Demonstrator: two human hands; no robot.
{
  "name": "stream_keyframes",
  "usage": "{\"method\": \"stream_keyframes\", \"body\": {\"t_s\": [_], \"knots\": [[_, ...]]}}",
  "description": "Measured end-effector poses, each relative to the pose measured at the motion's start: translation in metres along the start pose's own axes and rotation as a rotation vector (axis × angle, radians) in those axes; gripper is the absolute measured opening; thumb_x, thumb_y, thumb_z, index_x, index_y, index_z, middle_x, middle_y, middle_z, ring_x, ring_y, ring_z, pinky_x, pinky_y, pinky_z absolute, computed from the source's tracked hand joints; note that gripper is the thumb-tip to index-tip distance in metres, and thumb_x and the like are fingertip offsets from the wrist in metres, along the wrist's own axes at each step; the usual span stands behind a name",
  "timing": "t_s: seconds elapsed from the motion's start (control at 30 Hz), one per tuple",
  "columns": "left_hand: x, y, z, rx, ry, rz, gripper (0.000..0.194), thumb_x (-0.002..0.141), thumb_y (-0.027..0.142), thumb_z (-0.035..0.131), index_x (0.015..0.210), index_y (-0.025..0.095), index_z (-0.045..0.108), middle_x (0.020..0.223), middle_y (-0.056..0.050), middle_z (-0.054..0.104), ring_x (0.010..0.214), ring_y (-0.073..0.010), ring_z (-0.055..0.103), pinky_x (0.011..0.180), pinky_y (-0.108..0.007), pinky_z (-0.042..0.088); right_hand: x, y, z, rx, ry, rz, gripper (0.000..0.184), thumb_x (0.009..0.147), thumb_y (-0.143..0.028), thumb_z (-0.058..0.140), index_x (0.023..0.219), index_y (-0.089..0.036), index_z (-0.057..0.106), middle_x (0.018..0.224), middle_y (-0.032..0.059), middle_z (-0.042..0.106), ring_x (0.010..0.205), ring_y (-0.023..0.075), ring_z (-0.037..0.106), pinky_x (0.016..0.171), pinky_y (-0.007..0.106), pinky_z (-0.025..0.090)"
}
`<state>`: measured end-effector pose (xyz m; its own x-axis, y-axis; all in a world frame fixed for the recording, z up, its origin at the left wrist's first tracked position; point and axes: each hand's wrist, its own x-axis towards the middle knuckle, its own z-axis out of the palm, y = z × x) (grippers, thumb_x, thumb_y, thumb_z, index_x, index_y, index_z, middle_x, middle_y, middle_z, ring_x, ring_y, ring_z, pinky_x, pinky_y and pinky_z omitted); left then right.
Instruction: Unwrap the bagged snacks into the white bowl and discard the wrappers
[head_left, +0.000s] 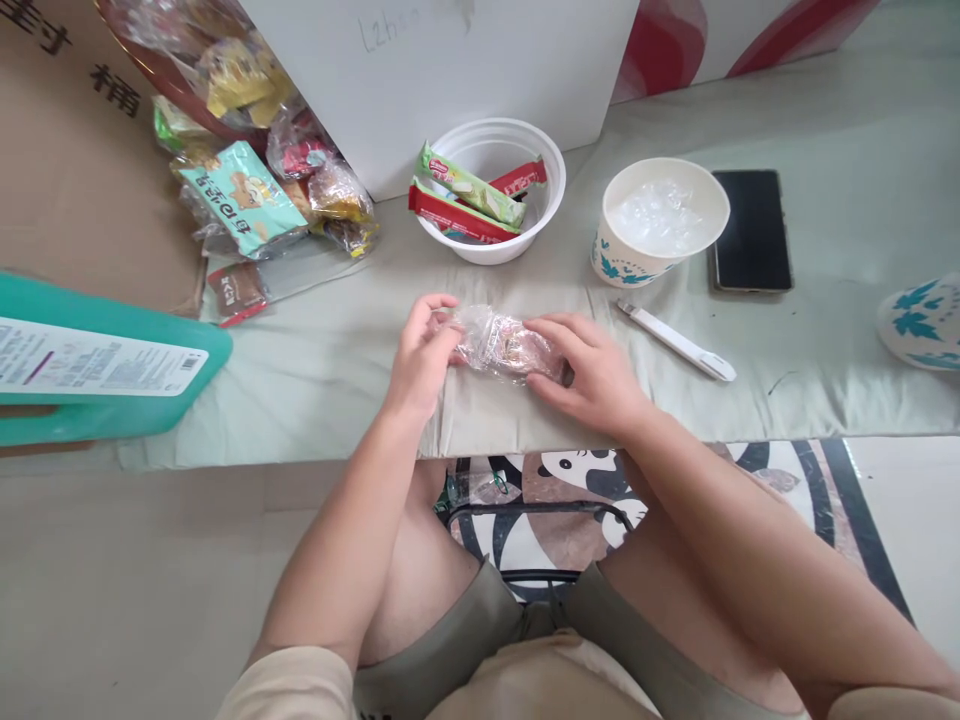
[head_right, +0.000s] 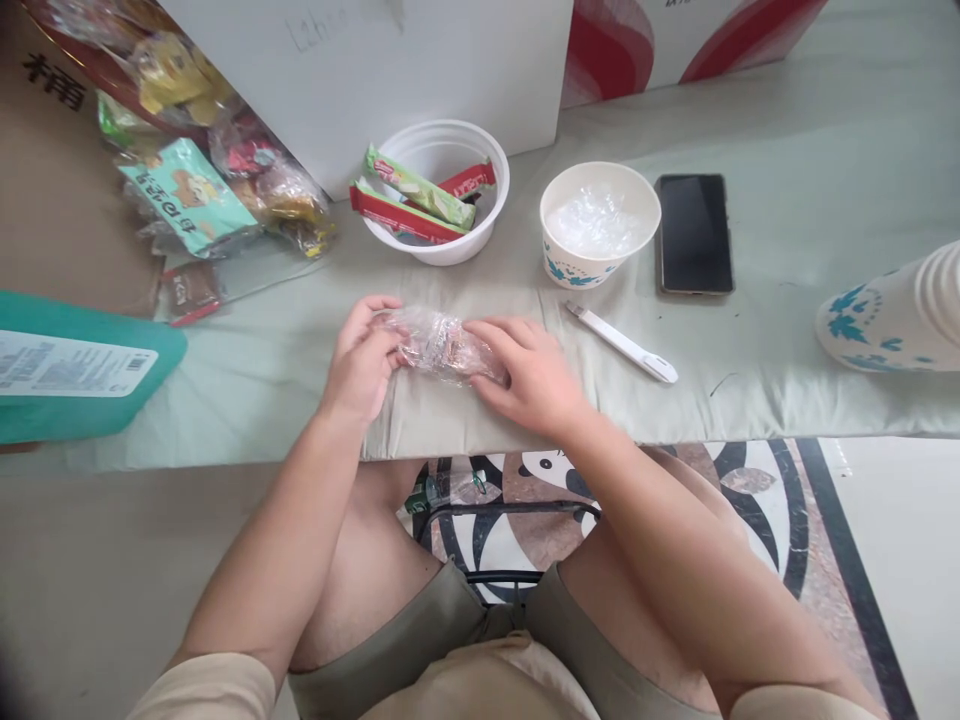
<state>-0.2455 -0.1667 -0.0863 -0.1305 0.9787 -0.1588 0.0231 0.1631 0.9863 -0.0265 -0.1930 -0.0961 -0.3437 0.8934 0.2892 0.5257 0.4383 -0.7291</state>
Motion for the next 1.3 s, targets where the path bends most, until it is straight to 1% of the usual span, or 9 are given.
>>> {"method": "stream_keyframes", "body": {"t_s": [0.13,0.43,0.53,0.67,0.77,0.87,1.0,1.17,1.3], "knots": [[-0.003,0.003,-0.003,0.224,-0.015,0.111,0.013,0.076,0.025,0.071,0.072,0.020,0.059,0.063,0.004,0.050,0.056,-0.0091,0.045,0.052,-0.022,0.036,0.001,0.000,0.002,0.096,0.092,0.062,0.007,0.087,-0.022,0.058,0.093,-0.025,0.060,0.109,0.0082,0.071,0.113,0.0274,0.065,0.101,0.048,0.050],[0.011,0.011,-0.043,0.337,0.221,-0.166,0.018,0.068,0.018,0.058,0.055,0.021,0.046,0.052,0.004,0.041,0.048,-0.0093,0.039,0.045,-0.023,0.027,-0.005,0.022,-0.015,0.108,0.343,0.370,0.019,0.081,-0.015,0.057,0.097,-0.025,0.056,0.083,0.0005,0.060,0.069,0.0166,0.057,0.068,0.034,0.047],[0.007,0.010,-0.055,0.606,0.314,0.086,0.007,0.067,0.018,0.064,0.072,0.020,0.059,0.071,0.000,0.059,0.066,-0.0153,0.057,0.062,-0.029,0.047,-0.006,0.021,-0.015,-0.053,0.397,0.351,0.025,0.077,-0.011,0.054,0.097,-0.025,0.058,0.090,0.0042,0.060,0.075,0.0194,0.059,0.069,0.037,0.049],[-0.007,0.011,-0.043,0.880,-0.113,0.668,0.037,0.068,0.024,0.079,0.103,0.023,0.068,0.119,-0.008,0.070,0.122,-0.0301,0.062,0.109,-0.048,0.047,-0.007,0.011,-0.012,-0.233,0.463,0.202,0.028,0.075,-0.009,0.052,0.097,-0.025,0.059,0.100,0.0085,0.061,0.092,0.0249,0.062,0.081,0.044,0.052],[-0.016,0.012,-0.025,0.983,-0.362,0.703,0.032,0.079,0.021,0.074,0.110,0.023,0.069,0.129,-0.009,0.069,0.126,-0.0302,0.062,0.109,-0.048,0.048,-0.008,0.003,-0.007,-0.297,0.506,0.089,0.023,0.078,-0.011,0.052,0.096,-0.026,0.058,0.097,0.0082,0.060,0.097,0.0269,0.063,0.086,0.047,0.051],[-0.020,0.014,-0.014,0.837,-0.321,0.597,0.007,0.090,0.021,0.063,0.094,0.020,0.069,0.114,-0.008,0.074,0.103,-0.0221,0.070,0.084,-0.034,0.056,-0.013,-0.005,-0.001,-0.310,0.498,-0.034,0.017,0.080,-0.012,0.053,0.089,-0.026,0.057,0.083,0.0050,0.058,0.081,0.0235,0.061,0.077,0.042,0.050],[-0.022,0.013,-0.010,0.481,-0.330,0.339,0.023,0.095,0.034,0.059,0.078,0.019,0.066,0.088,-0.005,0.074,0.080,-0.0158,0.068,0.057,-0.024,0.049,-0.017,-0.013,0.009,-0.132,0.225,-0.037,0.015,0.083,-0.016,0.051,0.092,-0.025,0.058,0.070,-0.0004,0.056,0.057,0.0146,0.051,0.056,0.031,0.042],[-0.022,0.011,-0.007,0.101,-0.099,0.172,0.029,0.095,0.043,0.060,0.076,0.021,0.061,0.089,-0.004,0.074,0.086,-0.0156,0.070,0.078,-0.030,0.058,-0.010,-0.018,0.014,-0.018,0.112,0.301,0.026,0.085,-0.036,0.057,0.107,-0.022,0.057,0.086,0.0036,0.067,0.063,0.0163,0.060,0.065,0.035,0.049],[-0.027,0.028,-0.002,-0.133,-0.205,0.130,0.044,0.095,0.061,0.055,0.075,0.022,0.053,0.115,-0.004,0.074,0.119,-0.0252,0.069,0.096,-0.044,0.059,-0.005,-0.021,0.012,0.240,0.078,0.508,0.055,0.082,-0.047,0.067,0.129,-0.024,0.049,0.122,0.0128,0.067,0.078,0.0221,0.069,0.082,0.048,0.056]]}}
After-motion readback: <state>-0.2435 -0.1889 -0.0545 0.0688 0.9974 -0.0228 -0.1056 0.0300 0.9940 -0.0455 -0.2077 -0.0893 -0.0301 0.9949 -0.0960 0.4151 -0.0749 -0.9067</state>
